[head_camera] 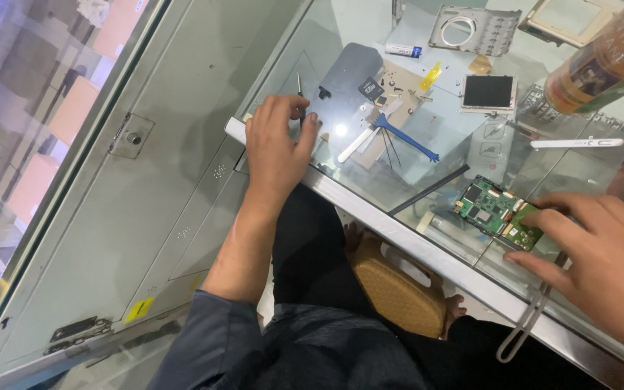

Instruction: Reassembling the internal frame and circuit board of an electronic device, including connecting ribbon cables and fastening screws.

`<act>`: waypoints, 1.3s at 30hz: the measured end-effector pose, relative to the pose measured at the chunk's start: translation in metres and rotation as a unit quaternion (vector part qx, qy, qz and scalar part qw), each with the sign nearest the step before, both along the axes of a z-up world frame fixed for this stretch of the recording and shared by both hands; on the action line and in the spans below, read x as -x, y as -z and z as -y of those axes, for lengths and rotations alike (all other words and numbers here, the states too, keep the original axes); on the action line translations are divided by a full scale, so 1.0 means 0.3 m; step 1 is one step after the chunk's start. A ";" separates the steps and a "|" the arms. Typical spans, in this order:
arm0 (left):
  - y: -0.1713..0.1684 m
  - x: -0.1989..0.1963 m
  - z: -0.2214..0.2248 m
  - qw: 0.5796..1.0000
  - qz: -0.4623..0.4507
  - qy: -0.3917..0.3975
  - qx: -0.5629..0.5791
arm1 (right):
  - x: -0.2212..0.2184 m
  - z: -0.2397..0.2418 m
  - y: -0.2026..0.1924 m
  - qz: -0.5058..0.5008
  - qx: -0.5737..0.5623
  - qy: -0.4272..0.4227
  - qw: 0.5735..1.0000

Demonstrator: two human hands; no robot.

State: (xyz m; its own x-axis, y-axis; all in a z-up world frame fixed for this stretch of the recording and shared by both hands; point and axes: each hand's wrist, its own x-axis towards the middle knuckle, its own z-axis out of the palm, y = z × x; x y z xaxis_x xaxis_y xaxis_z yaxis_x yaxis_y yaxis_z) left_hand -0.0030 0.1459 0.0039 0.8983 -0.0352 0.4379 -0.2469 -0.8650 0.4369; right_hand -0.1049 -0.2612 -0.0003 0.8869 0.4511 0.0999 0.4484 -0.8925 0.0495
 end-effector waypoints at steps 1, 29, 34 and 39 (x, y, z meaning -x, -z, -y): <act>-0.003 0.000 0.000 1.000 0.000 0.005 0.007 | -0.002 0.001 -0.004 -0.002 0.014 -0.011 1.000; -0.009 -0.102 -0.010 0.984 -0.147 0.009 -0.100 | 0.009 -0.012 -0.078 -0.074 0.029 0.043 0.996; -0.094 -0.006 0.025 0.915 -0.089 0.234 0.315 | -0.004 -0.040 -0.140 -0.119 0.017 0.004 0.993; -0.100 0.074 0.170 0.848 -0.111 0.372 0.362 | 0.012 -0.022 -0.137 -0.121 -0.028 -0.001 0.992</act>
